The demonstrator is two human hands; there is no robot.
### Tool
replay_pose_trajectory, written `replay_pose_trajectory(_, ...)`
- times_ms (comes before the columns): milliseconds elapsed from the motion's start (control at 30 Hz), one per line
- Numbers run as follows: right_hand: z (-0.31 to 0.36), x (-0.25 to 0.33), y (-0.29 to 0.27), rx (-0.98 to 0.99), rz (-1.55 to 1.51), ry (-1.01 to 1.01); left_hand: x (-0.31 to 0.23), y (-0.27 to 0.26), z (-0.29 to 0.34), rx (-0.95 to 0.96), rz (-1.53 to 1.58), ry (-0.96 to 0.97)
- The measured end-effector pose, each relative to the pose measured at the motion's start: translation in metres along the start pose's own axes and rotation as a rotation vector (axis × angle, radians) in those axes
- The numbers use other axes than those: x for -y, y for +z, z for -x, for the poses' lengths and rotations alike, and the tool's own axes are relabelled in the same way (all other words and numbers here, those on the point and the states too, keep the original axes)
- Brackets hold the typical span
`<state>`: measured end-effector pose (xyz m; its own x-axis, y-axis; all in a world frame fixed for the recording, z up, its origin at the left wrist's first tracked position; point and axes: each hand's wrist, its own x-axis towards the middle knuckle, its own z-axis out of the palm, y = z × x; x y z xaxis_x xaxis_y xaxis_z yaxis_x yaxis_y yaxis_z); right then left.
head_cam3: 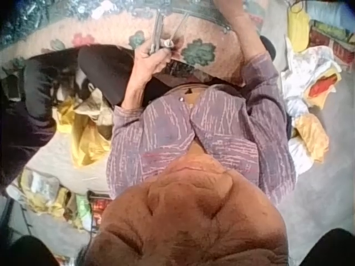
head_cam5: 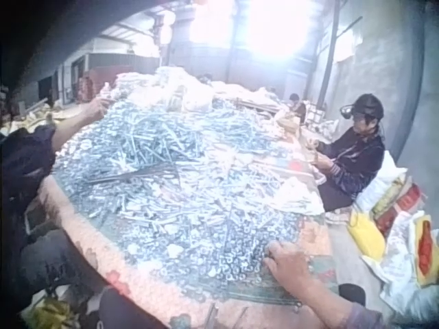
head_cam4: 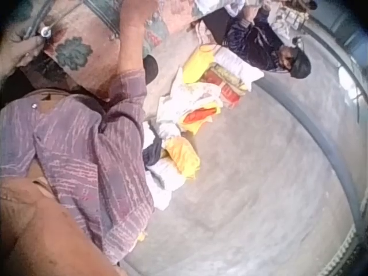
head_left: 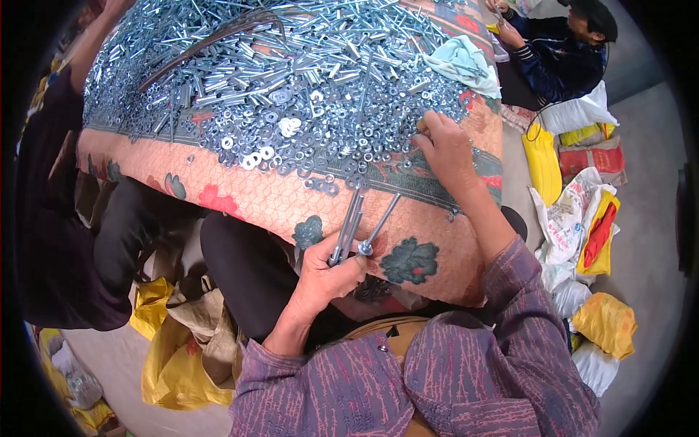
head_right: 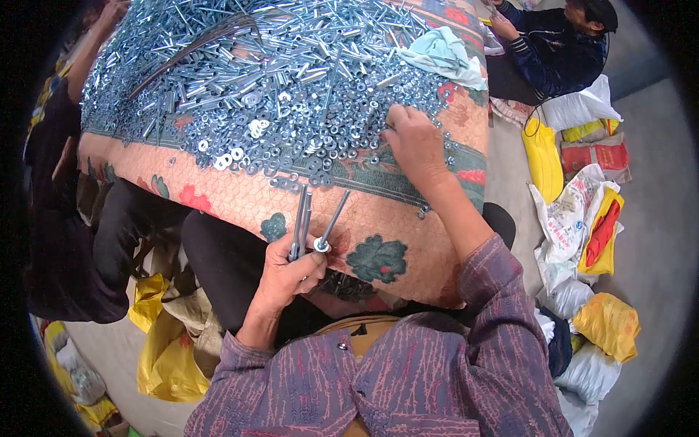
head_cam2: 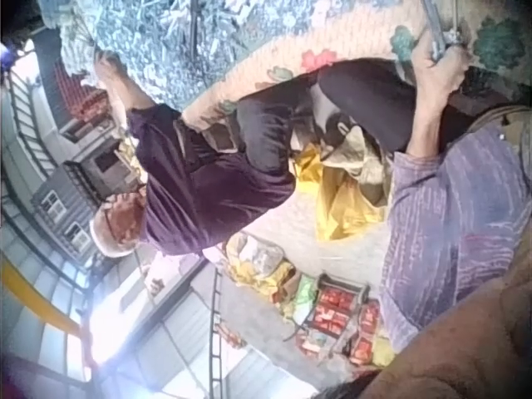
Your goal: Assembling washers and nuts onto long metal bolts.
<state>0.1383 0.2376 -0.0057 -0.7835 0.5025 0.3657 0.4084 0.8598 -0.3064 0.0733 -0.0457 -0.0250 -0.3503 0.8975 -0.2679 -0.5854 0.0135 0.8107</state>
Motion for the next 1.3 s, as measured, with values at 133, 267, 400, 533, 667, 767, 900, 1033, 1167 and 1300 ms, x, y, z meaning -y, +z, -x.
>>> replay_pose_trajectory(133, 0.001, 0.003, -0.002, -0.029, -0.024, -0.026, -0.002, -0.001, -0.001, -0.028, 0.013, -0.021)
replay_pose_trajectory(267, 0.018, 0.016, -0.032, 0.191, -0.446, 0.198, -0.003, -0.001, 0.001, -0.033, 0.039, -0.054)
replay_pose_trajectory(400, 0.039, 0.055, -0.047, 0.507, -1.192, 0.256, -0.01, 0.001, 0.0, 0.012, 0.048, -0.105)
replay_pose_trajectory(533, 0.049, 0.063, -0.051, 0.505, -1.234, 0.273, -0.008, -0.003, 0.003, 0.037, 0.121, -0.19)
replay_pose_trajectory(667, 0.057, 0.071, -0.054, 0.558, -1.158, 0.204, -0.012, -0.007, 0.004, 0.094, 0.152, -0.247)
replay_pose_trajectory(767, 0.057, 0.067, -0.054, 0.643, -1.215, 0.314, -0.012, -0.007, 0.003, 0.108, 0.15, -0.261)
replay_pose_trajectory(900, 0.073, 0.085, -0.04, 0.715, -1.39, 0.472, -0.009, -0.006, 0.0, 0.089, 0.166, -0.233)
replay_pose_trajectory(1033, 0.072, 0.089, -0.048, 0.671, -1.393, 0.355, -0.013, -0.006, -0.001, 0.043, 0.096, -0.125)
replay_pose_trajectory(1167, 0.067, 0.087, -0.053, 0.535, -1.333, 0.374, -0.012, -0.007, 0.0, 0.018, 0.146, -0.083)
replay_pose_trajectory(1300, 0.079, 0.081, -0.044, 0.556, -1.253, 0.343, -0.001, -0.005, 0.002, -0.018, 0.029, -0.078)
